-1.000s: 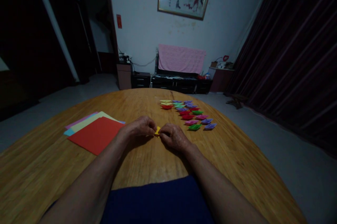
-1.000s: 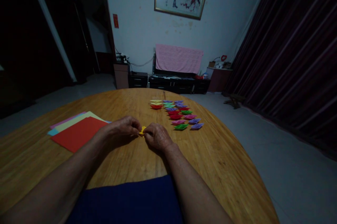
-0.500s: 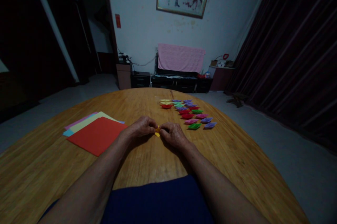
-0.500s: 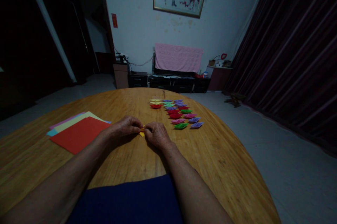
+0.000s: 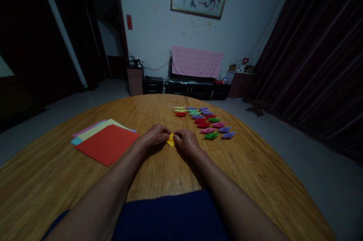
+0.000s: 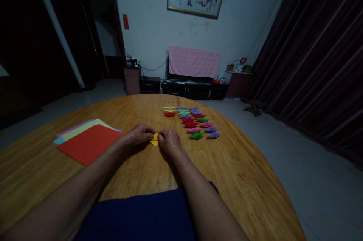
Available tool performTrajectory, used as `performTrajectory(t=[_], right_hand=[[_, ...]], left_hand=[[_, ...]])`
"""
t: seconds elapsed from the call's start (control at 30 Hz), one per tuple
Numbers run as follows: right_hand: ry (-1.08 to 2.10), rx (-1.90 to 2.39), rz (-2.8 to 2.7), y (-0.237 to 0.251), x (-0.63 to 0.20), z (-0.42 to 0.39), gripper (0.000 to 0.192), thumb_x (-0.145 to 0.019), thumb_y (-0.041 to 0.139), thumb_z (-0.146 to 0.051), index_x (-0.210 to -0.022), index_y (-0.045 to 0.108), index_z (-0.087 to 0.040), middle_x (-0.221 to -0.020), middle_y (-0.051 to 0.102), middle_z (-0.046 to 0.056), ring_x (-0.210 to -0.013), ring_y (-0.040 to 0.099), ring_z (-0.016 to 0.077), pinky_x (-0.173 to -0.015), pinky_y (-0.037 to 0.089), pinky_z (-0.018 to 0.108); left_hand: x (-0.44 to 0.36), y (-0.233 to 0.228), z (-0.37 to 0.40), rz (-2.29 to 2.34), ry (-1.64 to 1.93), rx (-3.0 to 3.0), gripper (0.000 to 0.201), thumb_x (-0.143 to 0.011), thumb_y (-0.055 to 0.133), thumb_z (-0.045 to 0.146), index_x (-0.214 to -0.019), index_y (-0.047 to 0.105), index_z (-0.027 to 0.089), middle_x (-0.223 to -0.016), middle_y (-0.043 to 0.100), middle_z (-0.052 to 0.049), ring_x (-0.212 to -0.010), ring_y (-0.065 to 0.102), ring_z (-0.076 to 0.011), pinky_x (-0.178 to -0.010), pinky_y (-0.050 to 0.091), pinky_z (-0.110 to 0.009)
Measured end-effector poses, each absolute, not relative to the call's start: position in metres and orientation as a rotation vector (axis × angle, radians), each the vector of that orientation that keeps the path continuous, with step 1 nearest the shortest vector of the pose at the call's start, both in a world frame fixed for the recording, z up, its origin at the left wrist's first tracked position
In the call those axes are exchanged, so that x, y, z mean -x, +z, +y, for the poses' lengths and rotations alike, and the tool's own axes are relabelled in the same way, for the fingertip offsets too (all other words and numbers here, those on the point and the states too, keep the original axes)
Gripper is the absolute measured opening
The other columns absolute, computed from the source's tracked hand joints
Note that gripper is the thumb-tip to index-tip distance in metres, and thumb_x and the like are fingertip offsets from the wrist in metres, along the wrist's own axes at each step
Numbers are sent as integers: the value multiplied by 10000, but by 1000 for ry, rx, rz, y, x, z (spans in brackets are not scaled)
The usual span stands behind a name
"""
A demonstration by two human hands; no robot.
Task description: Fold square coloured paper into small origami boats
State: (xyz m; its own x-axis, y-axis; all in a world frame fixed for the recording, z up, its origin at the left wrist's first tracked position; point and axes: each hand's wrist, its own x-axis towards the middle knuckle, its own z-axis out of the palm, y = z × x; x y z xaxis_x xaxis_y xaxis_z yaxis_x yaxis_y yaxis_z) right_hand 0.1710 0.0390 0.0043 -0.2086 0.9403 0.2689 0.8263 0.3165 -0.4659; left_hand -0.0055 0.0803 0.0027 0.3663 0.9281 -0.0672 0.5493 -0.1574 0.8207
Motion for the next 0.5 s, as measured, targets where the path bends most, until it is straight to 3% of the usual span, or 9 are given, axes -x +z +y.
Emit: performTrajectory(t=[0.37, 0.5], right_hand=[[291, 1603, -2082, 6, -169, 40, 262, -876, 554, -218, -1008, 780, -216, -971, 771, 66, -896, 685, 199, -757, 438, 243], [292, 1603, -2087, 7, -169, 39, 263, -874, 555, -213, -1009, 781, -214, -978, 769, 68, -896, 682, 202, -759, 437, 246]], left_hand=[[6, 9, 79, 1385, 676, -1439, 416, -707, 607, 82, -1122, 635, 103, -510, 544, 42, -459, 487, -101, -491, 357, -222], [5, 16, 72, 1350, 688, -1423, 386, -686, 642, 80, -1071, 639, 112, -547, 571, 40, -479, 499, -91, -516, 372, -223]])
